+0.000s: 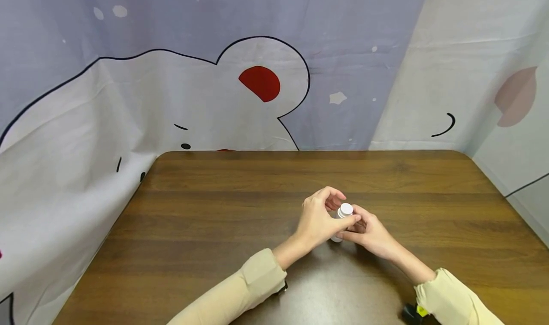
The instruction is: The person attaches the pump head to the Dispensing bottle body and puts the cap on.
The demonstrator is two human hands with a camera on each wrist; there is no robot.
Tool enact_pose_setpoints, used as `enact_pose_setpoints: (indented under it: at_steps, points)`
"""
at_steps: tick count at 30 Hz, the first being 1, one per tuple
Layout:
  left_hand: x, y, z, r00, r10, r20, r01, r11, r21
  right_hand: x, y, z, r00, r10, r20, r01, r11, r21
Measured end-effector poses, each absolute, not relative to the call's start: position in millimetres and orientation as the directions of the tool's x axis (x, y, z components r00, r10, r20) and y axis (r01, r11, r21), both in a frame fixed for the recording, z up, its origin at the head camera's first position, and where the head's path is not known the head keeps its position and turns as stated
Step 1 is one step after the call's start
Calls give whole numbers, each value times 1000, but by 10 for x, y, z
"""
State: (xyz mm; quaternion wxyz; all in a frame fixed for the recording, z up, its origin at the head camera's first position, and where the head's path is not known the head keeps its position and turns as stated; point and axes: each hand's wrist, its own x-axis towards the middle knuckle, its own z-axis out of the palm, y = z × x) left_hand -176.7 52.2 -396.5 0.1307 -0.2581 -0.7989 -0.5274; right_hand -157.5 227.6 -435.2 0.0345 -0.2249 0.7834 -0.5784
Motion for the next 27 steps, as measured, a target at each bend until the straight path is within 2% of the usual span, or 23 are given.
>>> enact_pose_setpoints:
  at_steps: [6, 20, 27]
  points:
    - [-1757, 531, -3985, -840, 277, 467, 538, 312, 783, -1576, 2272, -4346, -897, -394, 203, -306, 222, -926]
    - [-1753, 509, -3995, -815, 338, 470, 552, 206, 808, -1588, 2279, -4363, -907, -376, 190, -295, 245, -924]
    - [-1746, 498, -4014, -780, 376, 500, 607, 262, 750, -1579, 2280, -4358, -912, -358, 199, -309, 284, -908]
